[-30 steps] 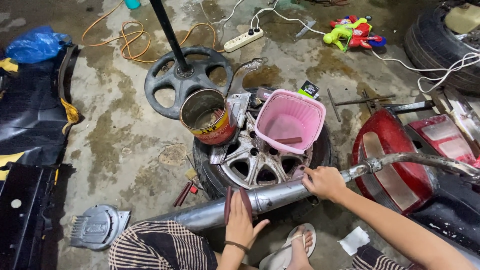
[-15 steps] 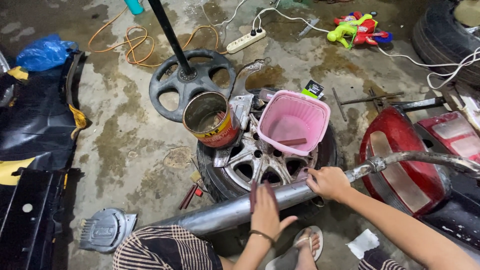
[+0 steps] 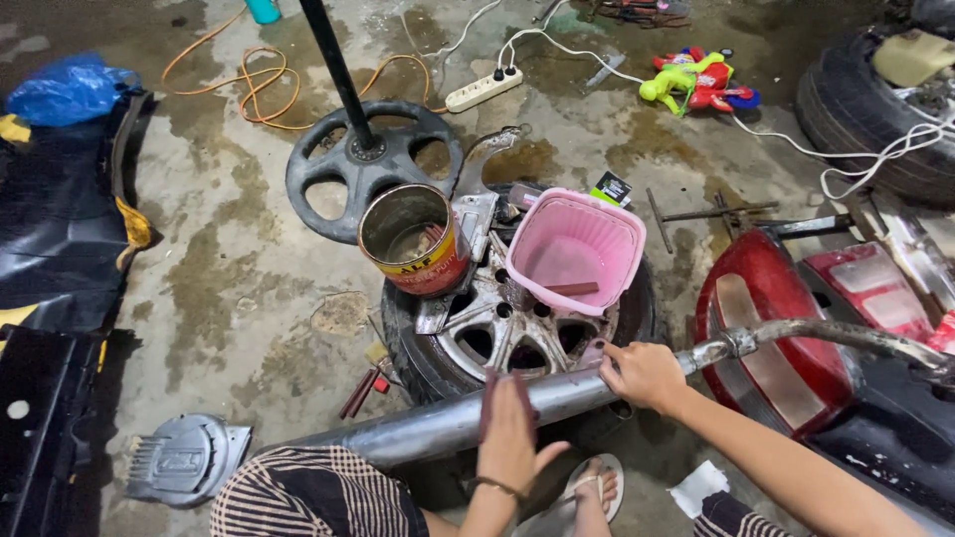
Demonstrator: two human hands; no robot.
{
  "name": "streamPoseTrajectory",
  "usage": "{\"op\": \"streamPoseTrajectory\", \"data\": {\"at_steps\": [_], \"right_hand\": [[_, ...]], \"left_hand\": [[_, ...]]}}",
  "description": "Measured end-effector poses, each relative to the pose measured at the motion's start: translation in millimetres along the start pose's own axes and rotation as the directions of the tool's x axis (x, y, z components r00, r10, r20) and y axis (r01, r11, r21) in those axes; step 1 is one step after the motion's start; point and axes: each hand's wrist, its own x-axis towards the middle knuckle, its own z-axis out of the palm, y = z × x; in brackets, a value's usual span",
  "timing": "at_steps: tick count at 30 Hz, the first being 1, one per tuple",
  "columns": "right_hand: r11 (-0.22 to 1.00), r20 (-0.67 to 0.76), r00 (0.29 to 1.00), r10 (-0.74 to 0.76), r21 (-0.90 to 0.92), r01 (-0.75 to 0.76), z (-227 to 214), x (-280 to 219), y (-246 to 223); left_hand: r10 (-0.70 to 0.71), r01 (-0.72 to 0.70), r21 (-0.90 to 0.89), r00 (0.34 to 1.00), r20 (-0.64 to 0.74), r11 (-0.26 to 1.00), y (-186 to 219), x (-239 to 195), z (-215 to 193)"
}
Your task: The person sits on the floor and uses a sanding block to smooth the surface of a metal pipe. They hold the pipe steady with one hand while moving the sanding block back and forth along its length.
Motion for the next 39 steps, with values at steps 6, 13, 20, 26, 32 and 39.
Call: {"op": "streamPoseTrajectory", "data": {"at_steps": [6,13,20,26,32,39], "right_hand": [[1.0,0.004,1.0,0.002,0.008,-0.002,-0.6,-3.4,0.7],[0.998,0.093,0.995,0.048,0.025,-0.05,1.1,2.4,2.7],[0.999,0.082,0.996,0.024,0.024,-0.027,10.9,9.9,9.0],[0.999,0.1,0.995,0.023,0.034,-0.027,6.7,10.3,8.9],[0.999,0.135,0.99,0.035,0.032,-0.04,4.0,8.4,6.4],[0.999,0.085,0.996,0.031,0.026,-0.033,-2.6,1.6,0.6]], "left_hand": [[-0.328,0.243,-0.302,0.905,-0.272,0.922,-33.5,-33.6,81.0],[-0.234,0.194,-0.214,0.956,-0.177,0.957,-3.5,1.3,49.1],[0.073,-0.07,0.059,0.996,-0.048,0.996,55.6,57.3,-25.0],[0.064,-0.074,-0.035,0.972,-0.226,0.997,56.1,51.8,0.5],[-0.009,0.006,-0.031,0.996,-0.087,1.0,5.3,-1.1,25.5],[-0.32,0.278,-0.158,0.845,-0.428,0.947,-30.5,-38.2,65.7]]}}
